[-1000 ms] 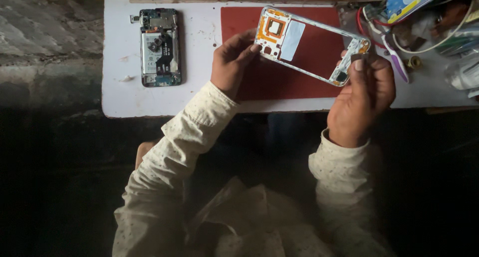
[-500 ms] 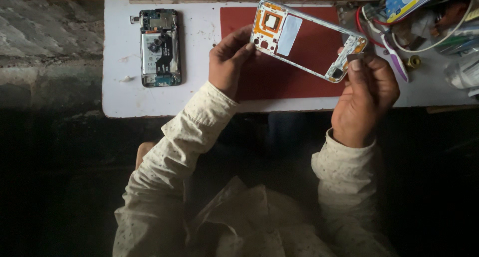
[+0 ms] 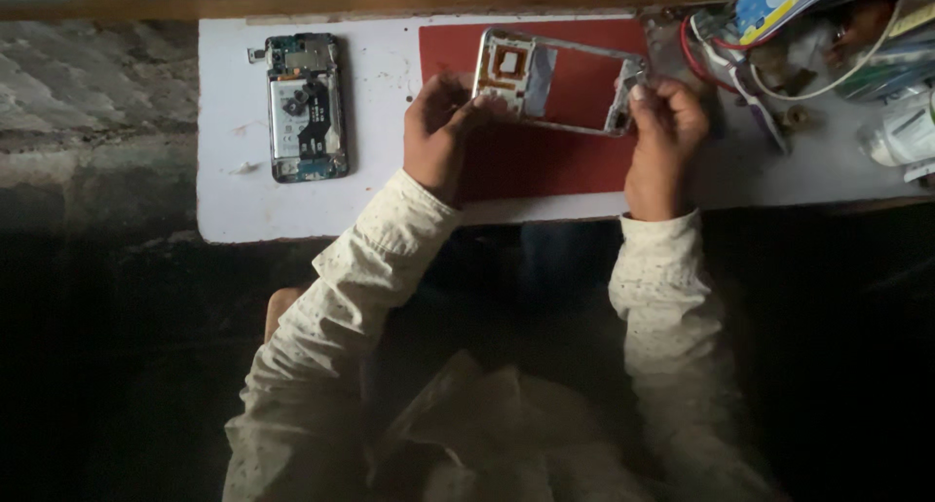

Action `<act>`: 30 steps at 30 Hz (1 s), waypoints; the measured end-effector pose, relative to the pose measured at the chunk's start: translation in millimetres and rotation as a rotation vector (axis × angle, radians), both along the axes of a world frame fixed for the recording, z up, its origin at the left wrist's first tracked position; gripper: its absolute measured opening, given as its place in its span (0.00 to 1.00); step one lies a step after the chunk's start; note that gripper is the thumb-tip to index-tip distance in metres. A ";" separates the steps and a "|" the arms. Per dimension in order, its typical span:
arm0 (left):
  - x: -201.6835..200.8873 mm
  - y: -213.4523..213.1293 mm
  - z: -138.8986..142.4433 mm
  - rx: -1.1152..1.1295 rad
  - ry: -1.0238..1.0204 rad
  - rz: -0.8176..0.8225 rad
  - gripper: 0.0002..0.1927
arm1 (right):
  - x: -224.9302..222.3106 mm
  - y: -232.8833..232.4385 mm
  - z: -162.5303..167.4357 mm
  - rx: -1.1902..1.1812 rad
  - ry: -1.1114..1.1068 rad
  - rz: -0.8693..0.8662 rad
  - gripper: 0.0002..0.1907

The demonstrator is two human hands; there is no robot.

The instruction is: The person disassembles a smartphone at a repair workbench. They hold the phone mid-frame, pry and peel internal components and adhesive off the frame by hand, use a small pry tool on the edges, reposition the frame repeatedly, and set the frame down on the red mat while working on its parts.

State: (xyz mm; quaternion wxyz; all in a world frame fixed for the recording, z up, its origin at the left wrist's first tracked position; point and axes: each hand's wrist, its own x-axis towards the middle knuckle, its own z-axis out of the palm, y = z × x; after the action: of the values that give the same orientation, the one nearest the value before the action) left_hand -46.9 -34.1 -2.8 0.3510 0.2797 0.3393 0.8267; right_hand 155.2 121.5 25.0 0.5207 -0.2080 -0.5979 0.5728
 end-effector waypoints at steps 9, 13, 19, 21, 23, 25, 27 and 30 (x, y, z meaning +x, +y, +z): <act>-3.8 -0.1 -17.3 -0.157 0.336 0.249 0.13 | 6.0 19.2 -20.8 0.447 -0.505 -0.364 0.05; 2.9 -7.4 -7.3 -0.263 0.614 0.475 0.18 | 6.7 21.2 -12.4 0.487 -0.588 -0.363 0.12; 11.9 -15.5 12.5 -0.412 0.653 0.518 0.15 | 16.7 12.2 3.8 0.327 -0.530 -0.216 0.15; 13.1 -15.4 13.8 -0.354 0.641 0.492 0.12 | 23.5 9.1 11.4 0.263 -0.551 -0.197 0.13; 12.6 -16.3 12.4 -0.322 0.611 0.457 0.11 | 33.6 6.0 21.8 0.265 -0.552 -0.175 0.12; 11.1 -17.9 9.8 -0.312 0.565 0.413 0.11 | 44.1 1.2 33.2 0.238 -0.534 -0.125 0.11; 8.6 -17.7 8.4 -0.231 0.569 0.417 0.11 | 54.4 -6.9 43.5 0.183 -0.496 -0.045 0.09; 7.8 -19.6 7.9 -0.311 0.649 0.461 0.08 | 67.9 -27.6 47.3 0.112 -0.455 0.081 0.05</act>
State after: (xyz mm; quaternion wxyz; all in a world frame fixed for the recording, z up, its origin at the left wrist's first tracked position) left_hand -39.1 -53.7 5.1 0.0702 0.3859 0.6063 0.6918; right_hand 223.1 93.9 72.3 0.3599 -0.2784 -0.7386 0.4974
